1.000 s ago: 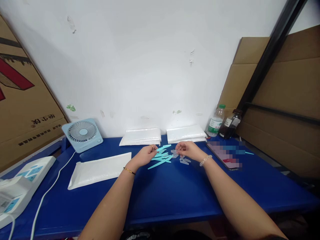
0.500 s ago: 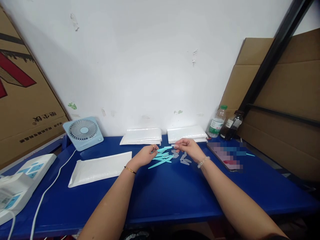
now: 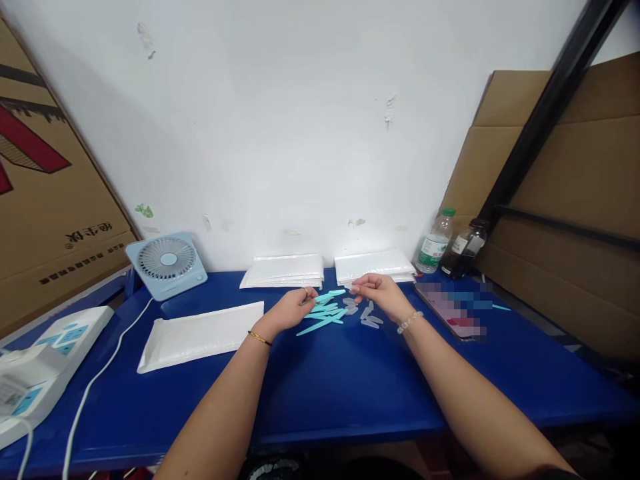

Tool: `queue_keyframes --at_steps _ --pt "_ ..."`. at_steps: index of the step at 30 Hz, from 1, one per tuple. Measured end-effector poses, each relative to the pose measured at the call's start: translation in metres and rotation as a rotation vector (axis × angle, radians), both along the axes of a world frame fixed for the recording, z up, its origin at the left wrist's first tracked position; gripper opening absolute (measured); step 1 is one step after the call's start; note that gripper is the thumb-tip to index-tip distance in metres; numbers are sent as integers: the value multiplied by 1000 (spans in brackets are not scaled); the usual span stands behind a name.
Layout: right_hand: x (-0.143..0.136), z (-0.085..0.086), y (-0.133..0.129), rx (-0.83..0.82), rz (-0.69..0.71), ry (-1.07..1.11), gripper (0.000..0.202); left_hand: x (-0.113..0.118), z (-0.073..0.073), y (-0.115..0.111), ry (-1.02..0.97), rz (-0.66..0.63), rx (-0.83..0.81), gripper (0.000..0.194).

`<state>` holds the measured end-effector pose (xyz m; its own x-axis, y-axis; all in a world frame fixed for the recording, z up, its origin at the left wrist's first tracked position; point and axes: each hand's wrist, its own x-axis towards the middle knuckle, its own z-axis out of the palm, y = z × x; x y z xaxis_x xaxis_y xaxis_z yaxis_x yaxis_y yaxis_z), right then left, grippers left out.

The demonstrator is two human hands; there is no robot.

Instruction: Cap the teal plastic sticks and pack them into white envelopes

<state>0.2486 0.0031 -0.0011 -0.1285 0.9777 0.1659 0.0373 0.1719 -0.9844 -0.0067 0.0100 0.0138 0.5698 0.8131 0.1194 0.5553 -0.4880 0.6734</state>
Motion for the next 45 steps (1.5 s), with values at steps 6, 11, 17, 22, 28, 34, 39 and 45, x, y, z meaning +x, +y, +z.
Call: queue_keyframes --at_steps 6,11,17,22,28,34,39,45 --pt "-8 1 -5 -42 106 -44 37 0 -3 1 -41 -22 -69 24" --pt "-12 6 -13 -109 286 -111 35 4 -2 -6 -43 -138 -357 23" --pt "-2 14 -16 -95 363 -338 32 14 4 -20 156 -223 -301 21" --pt "31 13 -8 85 148 -869 15 13 0 -19 318 -140 -63 23" --pt "33 5 -4 19 164 -1245 15 10 -9 -11 448 63 188 16" --pt "21 9 -8 89 110 -1298 7 10 -10 -9 427 53 177 11" --pt "25 9 -7 169 133 -864 10 4 -9 -2 93 45 -17 18" --pt "23 16 -5 201 -73 -389 29 7 0 -3 -129 23 -8 35"
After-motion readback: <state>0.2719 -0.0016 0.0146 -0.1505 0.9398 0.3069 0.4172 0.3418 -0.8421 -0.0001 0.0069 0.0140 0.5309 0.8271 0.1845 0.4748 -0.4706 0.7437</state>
